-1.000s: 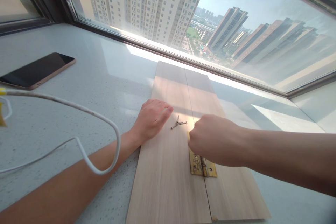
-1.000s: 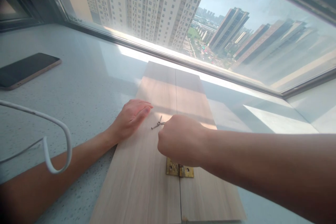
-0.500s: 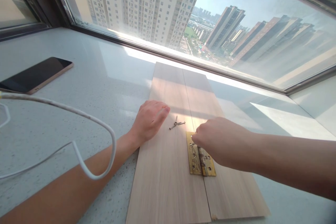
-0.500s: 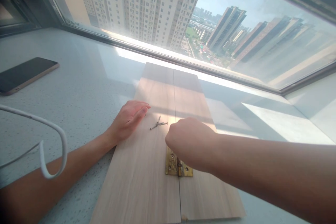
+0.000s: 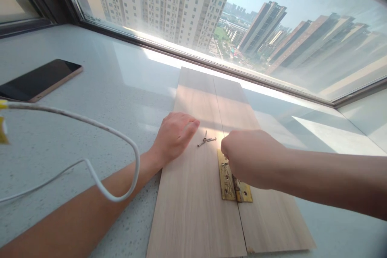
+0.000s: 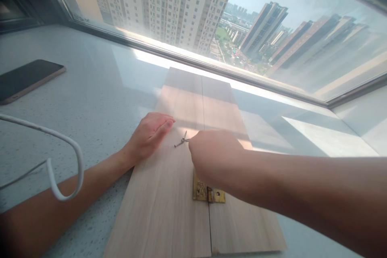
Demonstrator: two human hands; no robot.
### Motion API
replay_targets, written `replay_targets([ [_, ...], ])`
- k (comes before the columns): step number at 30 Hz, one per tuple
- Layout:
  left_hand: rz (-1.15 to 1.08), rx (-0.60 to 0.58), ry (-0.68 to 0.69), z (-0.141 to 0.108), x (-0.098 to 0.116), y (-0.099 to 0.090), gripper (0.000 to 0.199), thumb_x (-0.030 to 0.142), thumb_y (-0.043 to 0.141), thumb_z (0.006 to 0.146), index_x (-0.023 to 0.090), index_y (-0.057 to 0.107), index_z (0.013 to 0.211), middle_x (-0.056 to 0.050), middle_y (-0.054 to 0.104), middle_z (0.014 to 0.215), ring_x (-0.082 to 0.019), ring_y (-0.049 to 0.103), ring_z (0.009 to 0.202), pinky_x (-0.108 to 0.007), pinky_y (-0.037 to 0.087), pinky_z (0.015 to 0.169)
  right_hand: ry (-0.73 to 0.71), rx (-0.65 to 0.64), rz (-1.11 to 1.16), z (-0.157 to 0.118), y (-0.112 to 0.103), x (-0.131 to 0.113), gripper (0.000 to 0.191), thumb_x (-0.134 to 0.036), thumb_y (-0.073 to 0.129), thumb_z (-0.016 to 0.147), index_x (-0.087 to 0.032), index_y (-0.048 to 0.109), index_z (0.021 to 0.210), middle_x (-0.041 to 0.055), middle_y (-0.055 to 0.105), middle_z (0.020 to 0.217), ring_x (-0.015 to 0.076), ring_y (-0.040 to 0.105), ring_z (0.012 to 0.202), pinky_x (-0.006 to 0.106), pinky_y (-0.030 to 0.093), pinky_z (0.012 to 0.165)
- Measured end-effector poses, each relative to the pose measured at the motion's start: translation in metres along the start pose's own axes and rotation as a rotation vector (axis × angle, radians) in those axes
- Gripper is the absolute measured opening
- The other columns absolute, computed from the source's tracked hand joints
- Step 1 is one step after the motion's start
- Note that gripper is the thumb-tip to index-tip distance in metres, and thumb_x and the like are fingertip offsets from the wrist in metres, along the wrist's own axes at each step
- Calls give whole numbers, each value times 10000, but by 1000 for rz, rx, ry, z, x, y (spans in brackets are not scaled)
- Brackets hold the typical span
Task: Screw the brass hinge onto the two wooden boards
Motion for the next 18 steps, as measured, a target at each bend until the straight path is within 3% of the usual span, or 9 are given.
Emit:
replay_targets([
  [4,-13,2,-9,0,-1,-1,385,399,362,978,198,677,884,-42,712,991,-213,596,998,-388,393,947,42,-118,80,7,0,6,107,-136,586,724,-162,620,625,26,536,580,125,497,461,254,346,409],
  [7,-24,1,-3,0,-2,-1,379,389,362,977,202,676,874,-40,717,987,-209,603,990,-385,397,943,-16,-99,51,0,6,10,63,-129,600,721,-170,648,722,32,596,675,139,528,518,264,339,424],
  [8,-26,1,0,0,-2,-1,376,388,363,977,203,676,877,-40,717,987,-208,605,990,-385,398,942,-101,-62,-30,-4,9,9,100,-93,597,709,-176,648,731,33,606,689,155,539,546,277,328,434],
  [12,-18,9,3,0,-2,-1,370,380,369,977,200,676,872,-41,715,984,-208,606,982,-382,402,932,-669,150,-539,-20,23,-7,225,13,540,711,-182,649,733,37,618,662,179,543,570,309,286,464],
  [13,-16,12,6,0,-2,-1,371,379,371,977,200,676,867,-40,715,981,-208,606,979,-380,403,929,-732,172,-591,-22,26,-9,229,16,540,712,-183,651,739,38,621,660,175,539,563,306,279,462],
  [15,-18,14,13,0,-1,-2,373,380,372,977,199,677,863,-39,713,973,-207,605,971,-377,403,927,-734,159,-611,-20,26,-10,225,18,557,689,-185,648,721,30,610,622,168,526,531,300,267,450],
  [18,-23,12,11,0,-1,-2,372,385,376,977,196,680,875,-36,709,958,-206,602,965,-374,399,928,-565,94,-497,-13,16,-15,215,14,579,653,-194,627,633,15,561,547,175,524,499,297,274,436],
])
Point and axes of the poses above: each hand's wrist, its own z-axis towards the middle knuckle, its own y-axis out of the palm, x = y × z, the point moved 5 cm from there along z, towards the middle knuckle
